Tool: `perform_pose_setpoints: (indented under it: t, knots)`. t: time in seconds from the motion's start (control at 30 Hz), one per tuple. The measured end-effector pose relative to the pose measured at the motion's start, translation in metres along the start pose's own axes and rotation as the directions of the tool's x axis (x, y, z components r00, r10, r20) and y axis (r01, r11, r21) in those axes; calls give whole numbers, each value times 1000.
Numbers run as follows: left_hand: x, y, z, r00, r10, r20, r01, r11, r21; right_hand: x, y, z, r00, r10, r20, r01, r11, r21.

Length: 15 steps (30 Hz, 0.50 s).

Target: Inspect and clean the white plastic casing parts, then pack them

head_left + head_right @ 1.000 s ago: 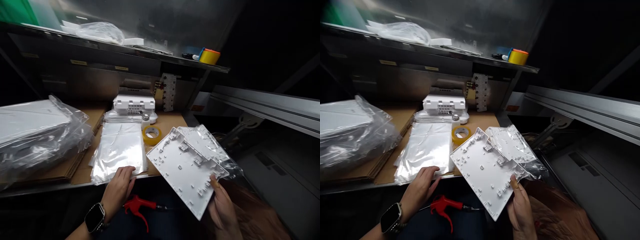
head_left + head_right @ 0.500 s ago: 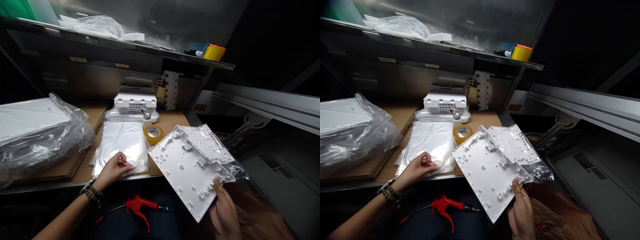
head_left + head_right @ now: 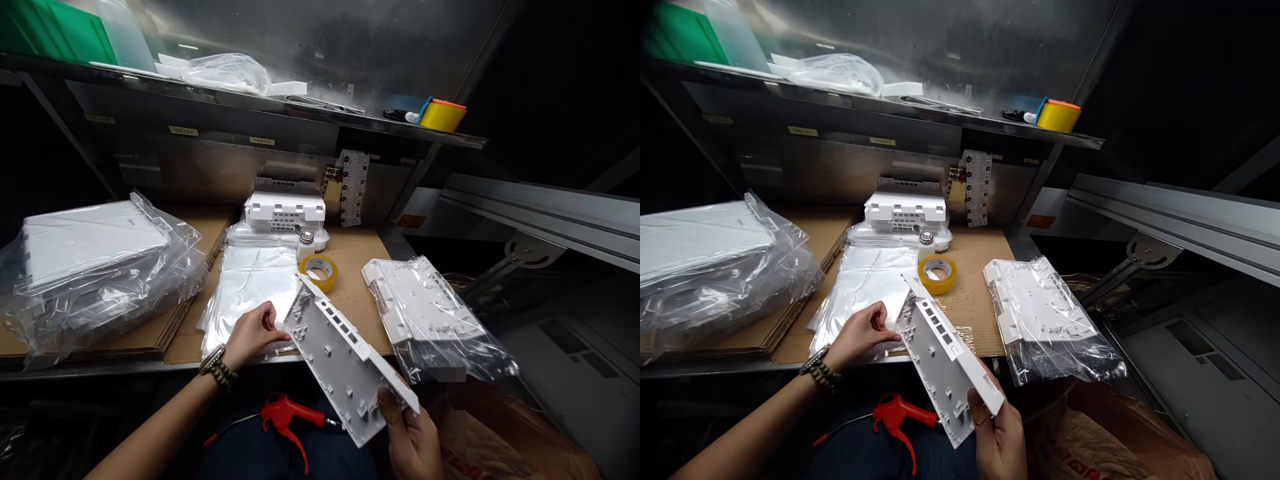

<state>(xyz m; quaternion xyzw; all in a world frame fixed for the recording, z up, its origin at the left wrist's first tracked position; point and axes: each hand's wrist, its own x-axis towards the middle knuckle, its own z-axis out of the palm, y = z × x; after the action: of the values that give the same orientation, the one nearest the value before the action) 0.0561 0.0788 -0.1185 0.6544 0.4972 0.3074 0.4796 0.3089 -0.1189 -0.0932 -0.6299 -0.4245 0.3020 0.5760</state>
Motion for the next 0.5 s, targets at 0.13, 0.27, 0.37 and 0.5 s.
perform_pose_setpoints:
  t: [0.13,0.27,0.37,0.5]
  knots:
    - [6,-1,-6,989,25,145,-13,996,-83,5,-2,4,1000,-25,7,25,999,-27]
    - [8,-7,-11,978,44,202,-11,987,-162,0,-3,-2,992,47,-120,-50,998,-27]
    - [8,-10,-6,989,72,132,-54,989,-137,-6,-9,-9,975,82,-206,-84,996,-4]
    - [8,-11,3,994,99,50,-96,994,-58,-8,-17,-8,988,-11,-153,11,1000,-1]
